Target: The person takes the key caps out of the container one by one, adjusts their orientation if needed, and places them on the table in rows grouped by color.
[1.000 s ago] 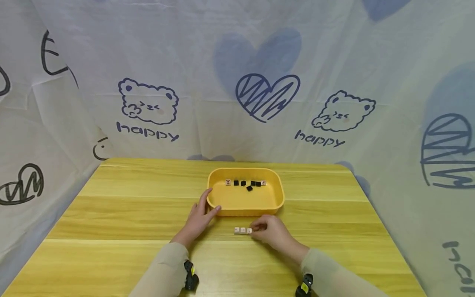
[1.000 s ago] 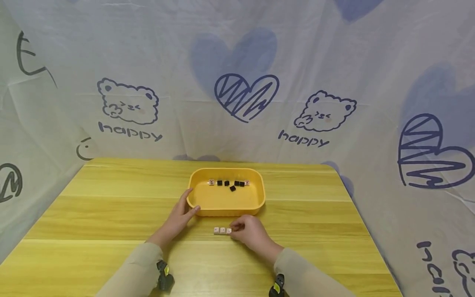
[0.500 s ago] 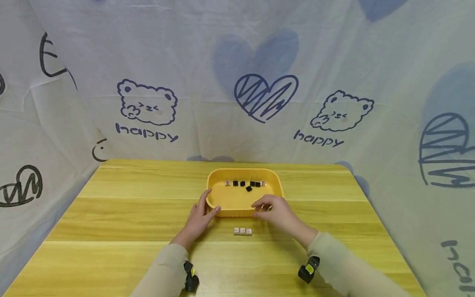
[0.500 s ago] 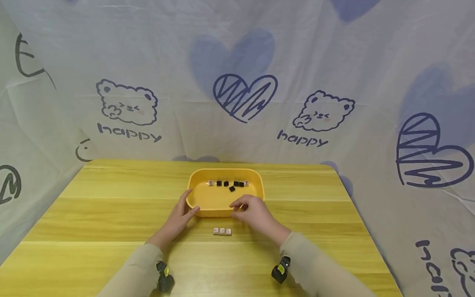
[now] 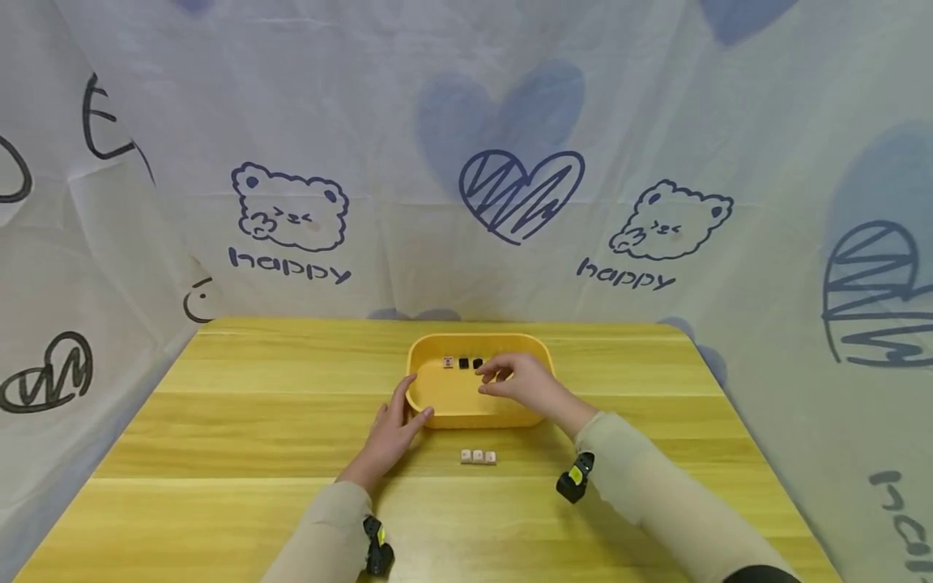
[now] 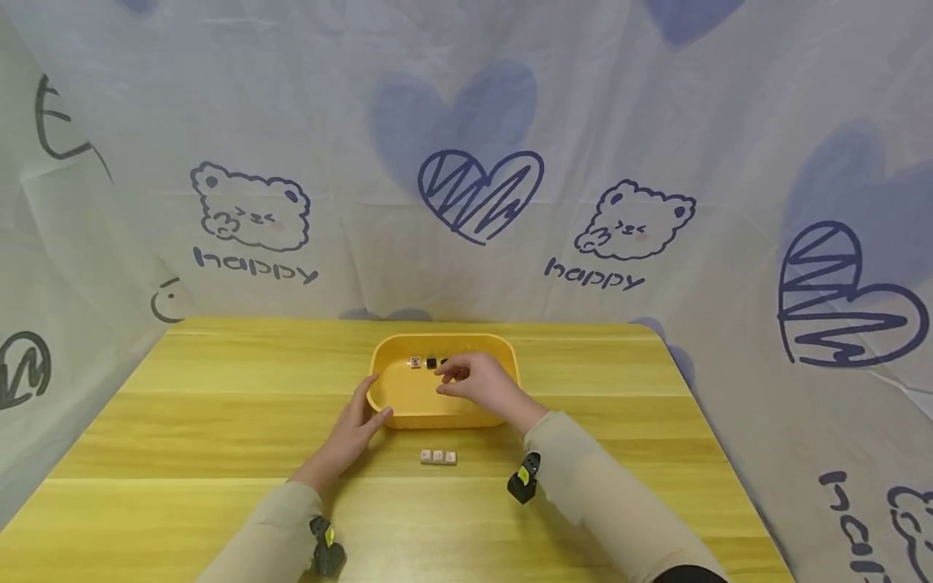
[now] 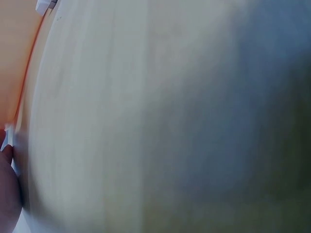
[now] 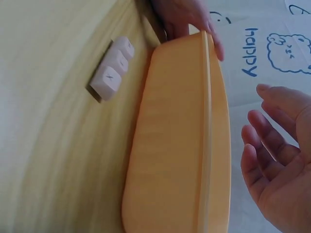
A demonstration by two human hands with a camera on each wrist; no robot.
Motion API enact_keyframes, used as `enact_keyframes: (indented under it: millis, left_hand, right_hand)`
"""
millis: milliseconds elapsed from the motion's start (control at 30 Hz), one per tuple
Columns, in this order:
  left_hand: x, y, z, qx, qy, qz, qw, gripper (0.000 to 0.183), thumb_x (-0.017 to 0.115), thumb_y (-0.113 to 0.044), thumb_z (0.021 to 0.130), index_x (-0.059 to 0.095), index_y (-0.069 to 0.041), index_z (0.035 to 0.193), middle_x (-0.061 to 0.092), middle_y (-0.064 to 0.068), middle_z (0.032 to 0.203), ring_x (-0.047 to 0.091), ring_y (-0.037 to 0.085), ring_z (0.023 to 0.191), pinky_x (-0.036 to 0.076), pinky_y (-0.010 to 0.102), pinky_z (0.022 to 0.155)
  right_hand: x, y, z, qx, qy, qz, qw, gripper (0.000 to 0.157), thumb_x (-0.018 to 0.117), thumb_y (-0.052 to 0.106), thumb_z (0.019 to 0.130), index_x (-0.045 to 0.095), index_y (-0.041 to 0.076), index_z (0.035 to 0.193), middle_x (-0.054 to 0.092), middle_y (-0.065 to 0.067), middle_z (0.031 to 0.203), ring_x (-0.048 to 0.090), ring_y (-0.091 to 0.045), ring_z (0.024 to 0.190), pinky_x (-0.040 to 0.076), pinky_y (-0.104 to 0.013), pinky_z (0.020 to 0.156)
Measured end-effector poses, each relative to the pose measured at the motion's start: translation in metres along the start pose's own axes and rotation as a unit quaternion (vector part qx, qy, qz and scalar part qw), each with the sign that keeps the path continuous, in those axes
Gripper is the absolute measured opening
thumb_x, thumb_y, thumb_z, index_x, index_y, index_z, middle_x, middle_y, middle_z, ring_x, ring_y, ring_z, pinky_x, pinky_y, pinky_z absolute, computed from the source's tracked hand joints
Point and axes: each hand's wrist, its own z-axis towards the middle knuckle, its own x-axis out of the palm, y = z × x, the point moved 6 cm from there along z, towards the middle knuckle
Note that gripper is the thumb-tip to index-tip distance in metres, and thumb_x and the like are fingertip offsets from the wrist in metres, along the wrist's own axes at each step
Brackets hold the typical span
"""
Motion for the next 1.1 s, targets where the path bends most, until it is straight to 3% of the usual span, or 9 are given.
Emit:
enact_keyframes:
  millis: [567, 867, 1100]
  left_hand:
    - [0.001, 0.004, 0.002, 0.005, -0.001, 0.001, 1.0000, 0.070, 0.055, -0.043, 0.099, 0.017, -0.026, 0.156, 0.020, 0.014, 0.160, 0.002, 0.055, 0.140, 0.004, 0.071, 0.107]
    - [0.000, 0.000, -0.001, 0.008, -0.005, 0.001, 1.0000, 0.069, 0.056, -0.040, 0.099, 0.019, -0.025, 0.155, 0.021, 0.015, 0.159, 0.004, 0.058, 0.138, 0.007, 0.073, 0.105]
    - [0.000, 0.002, -0.001, 0.009, -0.010, 0.008, 0.9999, 0.069, 0.056, -0.043, 0.098, 0.021, -0.028, 0.155, 0.023, 0.013, 0.159, 0.006, 0.057, 0.139, 0.009, 0.074, 0.105]
  right_hand:
    - [0.025, -0.004, 0.066, 0.010, 0.063, 0.001, 0.998, 0.033, 0.076, 0.016, 0.086, 0.070, 0.004, 0.117, 0.068, -0.008, 0.105, 0.062, -0.017, 0.088, 0.051, -0.029, 0.070]
    - [0.038, -0.011, 0.092, -0.003, 0.088, -0.036, 0.995, 0.031, 0.075, 0.015, 0.087, 0.070, 0.004, 0.116, 0.069, -0.004, 0.108, 0.063, -0.020, 0.101, 0.051, -0.035, 0.088]
    - [0.045, -0.013, 0.102, 0.025, 0.109, -0.033, 0.993, 0.034, 0.074, 0.006, 0.086, 0.067, 0.001, 0.119, 0.068, -0.009, 0.116, 0.062, -0.023, 0.107, 0.048, -0.036, 0.096]
